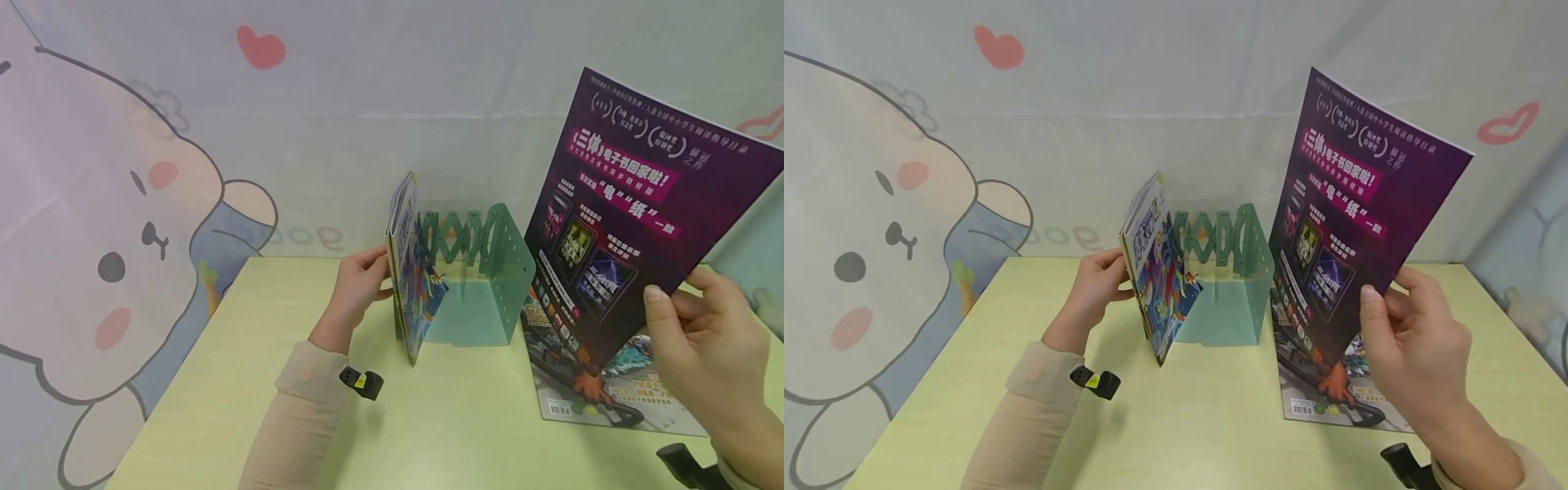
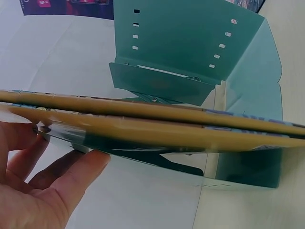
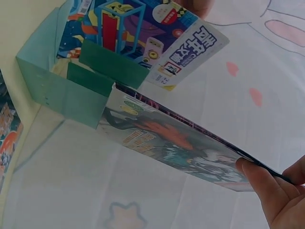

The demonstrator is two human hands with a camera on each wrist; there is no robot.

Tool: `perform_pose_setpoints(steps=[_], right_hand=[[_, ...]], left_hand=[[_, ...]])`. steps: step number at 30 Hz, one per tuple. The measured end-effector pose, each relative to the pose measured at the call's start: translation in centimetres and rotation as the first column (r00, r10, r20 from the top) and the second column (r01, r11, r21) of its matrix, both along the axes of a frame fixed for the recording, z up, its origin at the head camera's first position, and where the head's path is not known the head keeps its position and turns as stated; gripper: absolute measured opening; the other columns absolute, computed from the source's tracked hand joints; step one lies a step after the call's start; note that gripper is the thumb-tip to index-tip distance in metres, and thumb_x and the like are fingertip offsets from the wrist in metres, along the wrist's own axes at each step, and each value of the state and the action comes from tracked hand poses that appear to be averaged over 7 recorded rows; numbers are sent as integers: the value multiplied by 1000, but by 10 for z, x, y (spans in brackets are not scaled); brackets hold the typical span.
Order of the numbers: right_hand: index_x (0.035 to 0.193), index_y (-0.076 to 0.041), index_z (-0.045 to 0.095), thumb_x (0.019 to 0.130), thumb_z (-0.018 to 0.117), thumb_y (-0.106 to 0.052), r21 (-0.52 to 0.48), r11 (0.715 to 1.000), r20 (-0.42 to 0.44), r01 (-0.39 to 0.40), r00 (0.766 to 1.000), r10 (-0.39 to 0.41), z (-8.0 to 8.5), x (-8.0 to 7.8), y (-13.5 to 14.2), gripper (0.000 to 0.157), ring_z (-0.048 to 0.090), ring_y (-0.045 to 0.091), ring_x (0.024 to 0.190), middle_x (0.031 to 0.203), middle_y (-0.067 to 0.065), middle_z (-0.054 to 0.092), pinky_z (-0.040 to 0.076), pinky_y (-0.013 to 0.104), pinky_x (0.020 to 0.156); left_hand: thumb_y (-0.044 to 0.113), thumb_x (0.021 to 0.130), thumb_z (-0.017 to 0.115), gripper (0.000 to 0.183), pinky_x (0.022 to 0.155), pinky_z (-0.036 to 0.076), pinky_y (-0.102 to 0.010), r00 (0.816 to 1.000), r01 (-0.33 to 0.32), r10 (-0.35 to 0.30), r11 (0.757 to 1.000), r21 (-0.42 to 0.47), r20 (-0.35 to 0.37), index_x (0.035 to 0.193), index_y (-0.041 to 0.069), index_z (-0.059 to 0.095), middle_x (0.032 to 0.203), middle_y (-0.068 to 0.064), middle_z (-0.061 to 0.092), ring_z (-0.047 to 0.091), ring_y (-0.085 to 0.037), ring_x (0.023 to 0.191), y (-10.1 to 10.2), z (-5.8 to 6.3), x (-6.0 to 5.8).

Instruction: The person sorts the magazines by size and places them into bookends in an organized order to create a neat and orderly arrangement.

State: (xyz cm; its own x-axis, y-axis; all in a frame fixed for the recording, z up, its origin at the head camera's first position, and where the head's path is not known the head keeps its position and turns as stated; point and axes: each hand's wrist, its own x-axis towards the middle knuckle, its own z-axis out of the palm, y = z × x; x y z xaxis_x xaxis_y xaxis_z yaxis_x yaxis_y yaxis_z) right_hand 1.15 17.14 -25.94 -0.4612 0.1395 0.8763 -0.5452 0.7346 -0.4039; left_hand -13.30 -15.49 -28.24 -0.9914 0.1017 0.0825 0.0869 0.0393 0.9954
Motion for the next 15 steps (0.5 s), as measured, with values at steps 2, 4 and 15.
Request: perform_pose_setpoints(steps=[2,4,15], right_hand=[[121,13,54,85,58,8,-17,1000,-1,-4,1000,4,0,-1,0,36,44,-22,52,94,-43,54,28,6,37],[120,14,54,85,58,9,-38,999,-13,-24,1000,23,-1,-1,0,36,47,-22,54,95,-40,57,28,6,37],[122,18,50,86,54,11,-91,989,-4,-118,993,118,-2,-2,-2,37,54,-17,55,96,-30,64,36,3,44]], left_hand=[[22,99,48,34,86,53,-46,1000,5,-5,1000,1,5,130,14,59,123,-14,63,61,-25,114,1,-3,-1],[22,99,49,34,86,53,-46,1000,8,-8,1000,0,13,130,14,59,123,-14,63,62,-25,114,2,-6,-2],[23,99,49,34,87,53,-47,999,28,-27,1000,-4,47,130,15,59,123,-13,63,62,-25,114,3,-26,-10]])
